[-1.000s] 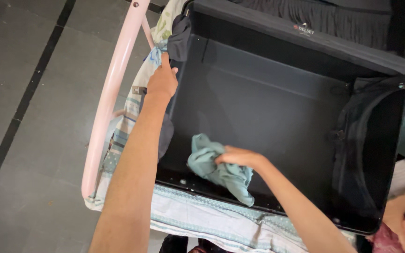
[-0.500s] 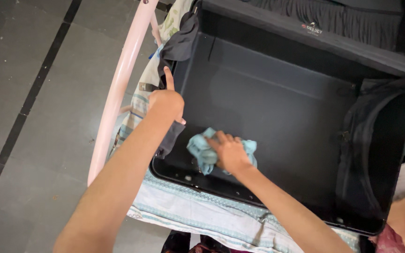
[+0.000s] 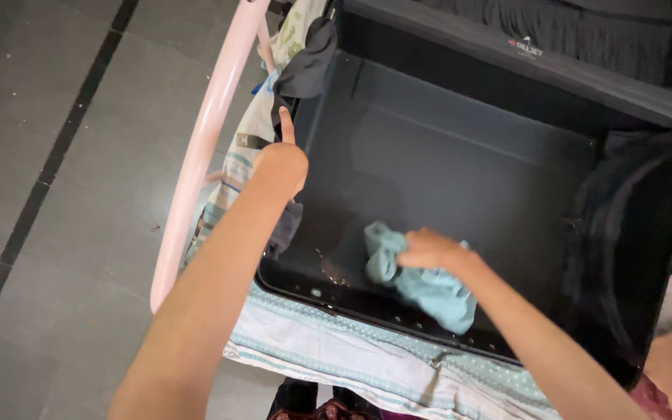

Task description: The person wipes the interior surfaces of an open suitcase with a light blue cloth, moving aside pieces of clothing while cleaning the bottom and sides.

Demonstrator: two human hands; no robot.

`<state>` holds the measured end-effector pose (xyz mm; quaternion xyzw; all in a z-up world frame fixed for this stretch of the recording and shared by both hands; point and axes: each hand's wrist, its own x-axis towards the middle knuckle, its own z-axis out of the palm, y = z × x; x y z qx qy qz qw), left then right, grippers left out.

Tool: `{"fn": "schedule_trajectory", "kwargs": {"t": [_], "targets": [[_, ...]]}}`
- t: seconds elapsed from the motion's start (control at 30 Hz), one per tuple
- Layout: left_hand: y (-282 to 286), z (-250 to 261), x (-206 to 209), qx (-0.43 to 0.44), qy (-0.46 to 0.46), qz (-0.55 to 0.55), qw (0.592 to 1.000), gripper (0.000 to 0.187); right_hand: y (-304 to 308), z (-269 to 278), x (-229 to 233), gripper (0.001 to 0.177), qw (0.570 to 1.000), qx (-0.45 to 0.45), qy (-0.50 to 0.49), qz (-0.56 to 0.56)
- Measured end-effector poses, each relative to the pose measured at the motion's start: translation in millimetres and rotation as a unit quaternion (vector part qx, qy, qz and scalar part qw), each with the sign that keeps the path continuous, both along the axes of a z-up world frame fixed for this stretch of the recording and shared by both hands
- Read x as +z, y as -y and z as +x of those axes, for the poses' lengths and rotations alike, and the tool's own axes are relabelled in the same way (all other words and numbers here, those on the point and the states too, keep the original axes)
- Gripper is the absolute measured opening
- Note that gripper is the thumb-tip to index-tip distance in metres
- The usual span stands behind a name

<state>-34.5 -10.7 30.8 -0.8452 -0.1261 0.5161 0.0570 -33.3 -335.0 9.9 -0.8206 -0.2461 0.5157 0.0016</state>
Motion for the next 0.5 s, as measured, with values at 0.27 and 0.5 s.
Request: {"fn": "schedule_trajectory", "kwargs": {"t": [0.27, 0.5], "targets": [[-5.7, -9.1, -11.1, 0.059, 0.127, -0.063, 0.988, 0.074, -26.0, -49.7, -49.7, 0.05, 0.99, -0.023, -0.063, 0.121], [-4.9, -8.3, -13.8, 0.071, 0.099, -0.063, 0.991, 0.075, -47.9, -52.2, -60.9, 0.048, 0.984, -0.063, -0.096, 0.137]]}}
